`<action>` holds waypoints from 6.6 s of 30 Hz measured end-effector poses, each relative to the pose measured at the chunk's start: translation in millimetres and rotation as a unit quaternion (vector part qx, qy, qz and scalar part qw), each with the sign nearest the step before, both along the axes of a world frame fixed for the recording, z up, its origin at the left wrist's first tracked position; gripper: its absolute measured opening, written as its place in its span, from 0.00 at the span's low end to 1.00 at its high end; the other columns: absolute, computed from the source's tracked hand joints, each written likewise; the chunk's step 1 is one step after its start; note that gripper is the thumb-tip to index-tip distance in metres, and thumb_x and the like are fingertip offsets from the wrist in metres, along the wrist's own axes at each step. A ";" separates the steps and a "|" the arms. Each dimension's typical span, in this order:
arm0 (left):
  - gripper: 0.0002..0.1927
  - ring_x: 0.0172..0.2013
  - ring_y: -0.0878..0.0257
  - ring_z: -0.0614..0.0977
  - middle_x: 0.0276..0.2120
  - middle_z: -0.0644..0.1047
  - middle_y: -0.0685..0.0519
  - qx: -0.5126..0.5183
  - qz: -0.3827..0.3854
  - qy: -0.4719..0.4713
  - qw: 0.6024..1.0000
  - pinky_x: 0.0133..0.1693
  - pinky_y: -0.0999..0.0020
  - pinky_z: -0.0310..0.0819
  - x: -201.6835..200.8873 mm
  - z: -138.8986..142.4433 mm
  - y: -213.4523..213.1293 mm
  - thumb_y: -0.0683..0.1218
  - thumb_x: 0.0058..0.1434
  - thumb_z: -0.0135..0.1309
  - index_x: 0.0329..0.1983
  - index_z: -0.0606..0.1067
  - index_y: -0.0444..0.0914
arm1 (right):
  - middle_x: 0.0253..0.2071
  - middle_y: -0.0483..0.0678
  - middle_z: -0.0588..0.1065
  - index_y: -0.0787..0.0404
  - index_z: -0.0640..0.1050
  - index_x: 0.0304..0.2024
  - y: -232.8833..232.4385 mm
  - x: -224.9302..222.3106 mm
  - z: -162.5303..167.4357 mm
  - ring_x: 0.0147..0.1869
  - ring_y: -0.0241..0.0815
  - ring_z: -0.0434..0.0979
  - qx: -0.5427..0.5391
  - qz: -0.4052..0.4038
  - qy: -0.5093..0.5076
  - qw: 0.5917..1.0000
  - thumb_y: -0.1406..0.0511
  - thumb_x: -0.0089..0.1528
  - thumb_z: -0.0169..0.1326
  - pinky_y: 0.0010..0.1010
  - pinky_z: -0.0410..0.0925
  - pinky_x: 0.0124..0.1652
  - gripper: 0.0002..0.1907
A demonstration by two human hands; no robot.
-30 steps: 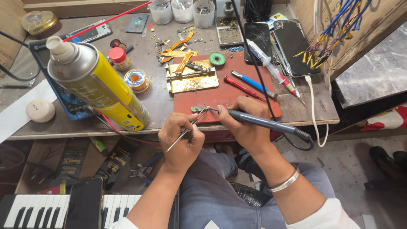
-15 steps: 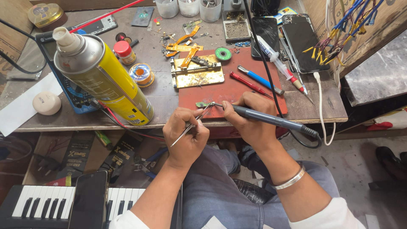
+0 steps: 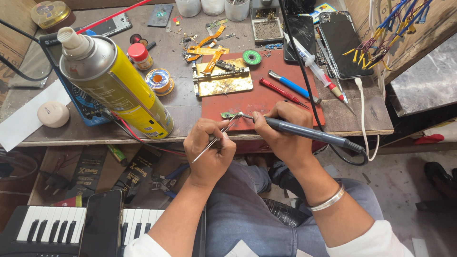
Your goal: The person solders a small circuit board held with tweezers on a workbench, using a soldering iron in one hand and a tool in the other to work on the board's components. They reposition the board on a metal jig and continue soldering different points, then set the iron aside and handle the board by hand.
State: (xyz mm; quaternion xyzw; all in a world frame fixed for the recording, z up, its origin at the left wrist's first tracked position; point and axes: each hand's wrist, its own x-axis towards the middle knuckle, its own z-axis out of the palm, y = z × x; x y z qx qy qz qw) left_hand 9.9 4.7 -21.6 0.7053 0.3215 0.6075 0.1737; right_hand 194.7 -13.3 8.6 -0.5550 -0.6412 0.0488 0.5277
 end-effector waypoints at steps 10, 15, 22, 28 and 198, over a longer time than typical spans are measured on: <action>0.11 0.41 0.54 0.88 0.32 0.74 0.48 0.005 0.000 0.001 1.000 0.39 0.63 0.82 -0.1 1.5 0.5 0.32 0.56 0.53 0.37 0.65 0.37 | 0.19 0.46 0.70 0.64 0.73 0.22 -1.1 0.1 -0.2 0.22 0.37 0.68 0.006 -0.003 0.015 1.000 0.64 0.58 0.65 0.30 0.61 0.26 0.17; 0.11 0.42 0.54 0.88 0.32 0.74 0.48 0.009 -0.003 0.002 1.000 0.40 0.63 0.82 -0.2 2.1 0.1 0.32 0.56 0.53 0.37 0.65 0.36 | 0.19 0.46 0.71 0.64 0.73 0.22 -1.9 -0.4 -1.0 0.22 0.36 0.69 0.012 -0.007 0.024 1.000 0.65 0.59 0.65 0.29 0.62 0.26 0.16; 0.12 0.40 0.54 0.87 0.34 0.75 0.48 0.010 0.001 0.006 1.000 0.40 0.63 0.81 -0.9 -0.1 0.7 0.33 0.55 0.53 0.37 0.65 0.37 | 0.20 0.45 0.73 0.65 0.74 0.24 -2.0 -0.1 -0.8 0.23 0.34 0.70 0.011 -0.002 0.043 0.999 0.66 0.60 0.65 0.27 0.62 0.26 0.14; 0.11 0.37 0.55 0.83 0.39 0.79 0.46 0.011 0.000 0.009 1.000 0.40 0.63 0.79 -3.2 -2.1 1.0 0.33 0.56 0.53 0.37 0.65 0.37 | 0.20 0.45 0.73 0.64 0.75 0.24 -2.7 0.8 -0.8 0.23 0.33 0.71 0.012 -0.003 0.042 0.999 0.66 0.60 0.65 0.27 0.63 0.26 0.14; 0.14 0.42 0.52 0.80 0.44 0.77 0.50 0.164 -0.045 0.206 0.964 0.43 0.58 0.78 2.9 14.6 -7.3 0.36 0.53 0.62 0.42 0.73 0.37 | 0.24 0.42 0.75 0.67 0.80 0.37 23.5 19.7 1.7 0.27 0.27 0.73 -0.037 0.134 0.062 0.988 0.67 0.68 0.61 0.20 0.65 0.26 0.08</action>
